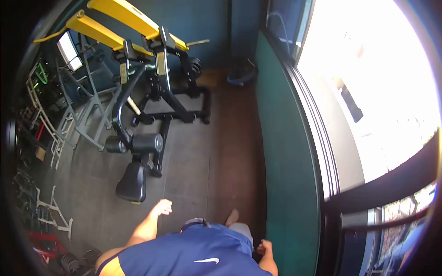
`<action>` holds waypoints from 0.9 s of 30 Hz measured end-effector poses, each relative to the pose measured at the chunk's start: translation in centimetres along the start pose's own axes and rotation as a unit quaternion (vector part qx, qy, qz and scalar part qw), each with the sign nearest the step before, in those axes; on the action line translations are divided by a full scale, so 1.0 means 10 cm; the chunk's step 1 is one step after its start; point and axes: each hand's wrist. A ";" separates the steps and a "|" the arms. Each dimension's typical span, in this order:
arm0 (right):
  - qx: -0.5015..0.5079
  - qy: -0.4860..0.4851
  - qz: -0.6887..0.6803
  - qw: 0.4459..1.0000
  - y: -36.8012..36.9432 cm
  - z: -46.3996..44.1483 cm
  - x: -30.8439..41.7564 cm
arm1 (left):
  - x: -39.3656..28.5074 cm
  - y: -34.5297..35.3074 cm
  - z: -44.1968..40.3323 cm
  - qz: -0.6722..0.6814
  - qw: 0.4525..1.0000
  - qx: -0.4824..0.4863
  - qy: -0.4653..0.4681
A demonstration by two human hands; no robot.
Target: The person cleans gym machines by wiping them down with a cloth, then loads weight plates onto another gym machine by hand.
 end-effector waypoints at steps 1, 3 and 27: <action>0.003 -0.186 0.044 0.982 0.12 -0.39 0.63 | -0.13 0.10 -0.05 -0.040 0.999 -0.013 -0.014; 0.008 -0.415 0.219 0.883 0.34 -0.74 1.99 | -0.33 0.19 -0.10 -0.048 0.997 -0.041 -0.036; -0.062 0.042 0.148 0.986 1.38 -0.78 5.64 | -5.79 1.05 -4.51 -0.217 0.938 -0.121 0.242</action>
Point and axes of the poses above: each hand's wrist, its own z-axis away from the middle knuckle, its own y-axis out of the palm, x = y × z, and after that the axes turned 2 degrees about -x, right-handed
